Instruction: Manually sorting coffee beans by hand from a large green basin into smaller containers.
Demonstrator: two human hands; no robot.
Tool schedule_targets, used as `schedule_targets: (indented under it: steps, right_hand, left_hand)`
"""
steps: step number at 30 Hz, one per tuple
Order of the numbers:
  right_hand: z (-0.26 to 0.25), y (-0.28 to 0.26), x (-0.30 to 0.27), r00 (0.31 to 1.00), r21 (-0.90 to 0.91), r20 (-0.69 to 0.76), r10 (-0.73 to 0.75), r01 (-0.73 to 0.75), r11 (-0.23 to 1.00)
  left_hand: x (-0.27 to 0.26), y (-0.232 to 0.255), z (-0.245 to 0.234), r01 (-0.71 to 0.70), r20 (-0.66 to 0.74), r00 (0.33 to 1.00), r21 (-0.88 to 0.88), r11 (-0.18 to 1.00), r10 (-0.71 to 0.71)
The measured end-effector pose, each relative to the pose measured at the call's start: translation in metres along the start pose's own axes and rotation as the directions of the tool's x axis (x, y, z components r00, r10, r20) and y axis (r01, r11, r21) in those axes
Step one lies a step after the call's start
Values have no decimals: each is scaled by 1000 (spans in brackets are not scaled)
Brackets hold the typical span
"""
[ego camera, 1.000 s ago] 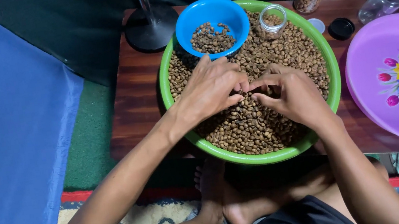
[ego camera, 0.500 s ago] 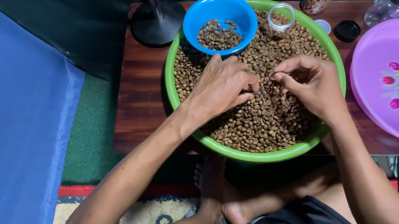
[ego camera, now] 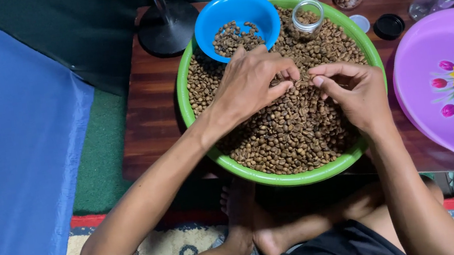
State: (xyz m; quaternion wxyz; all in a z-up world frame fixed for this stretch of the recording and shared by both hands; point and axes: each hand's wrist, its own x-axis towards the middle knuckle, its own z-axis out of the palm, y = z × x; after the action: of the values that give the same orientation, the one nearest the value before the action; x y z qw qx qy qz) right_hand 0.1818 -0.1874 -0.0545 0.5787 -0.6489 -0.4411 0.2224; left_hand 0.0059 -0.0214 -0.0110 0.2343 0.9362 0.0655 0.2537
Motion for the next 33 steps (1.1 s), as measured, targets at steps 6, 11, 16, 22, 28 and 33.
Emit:
schedule_targets:
  steps: [6,11,16,22,28,33]
  right_hand:
    - [-1,-23,46,976,-183,-80,-204,187,965]
    - [-6,-6,93,917,-346,-95,-388,335,876]
    - [-6,-19,87,908,-370,-57,-416,368,853]
    - [-5,-45,32,988,-285,109,-109,137,949]
    - [9,-58,1,941,-366,297,-162,269,891]
    - [21,-63,-5,939,-488,339,-64,234,841]
  left_hand:
    - [51,-17,9,-34,-154,985,241,970,73]
    - [100,-44,23,-33,-343,928,310,950,144]
    - [103,-46,24,-45,-394,905,290,956,162]
    - [55,-24,7,-23,-248,966,216,976,77]
    - [11,-9,-14,39,68,997,129,991,-48]
    - [-5,0,-31,70,122,988,160,985,-90]
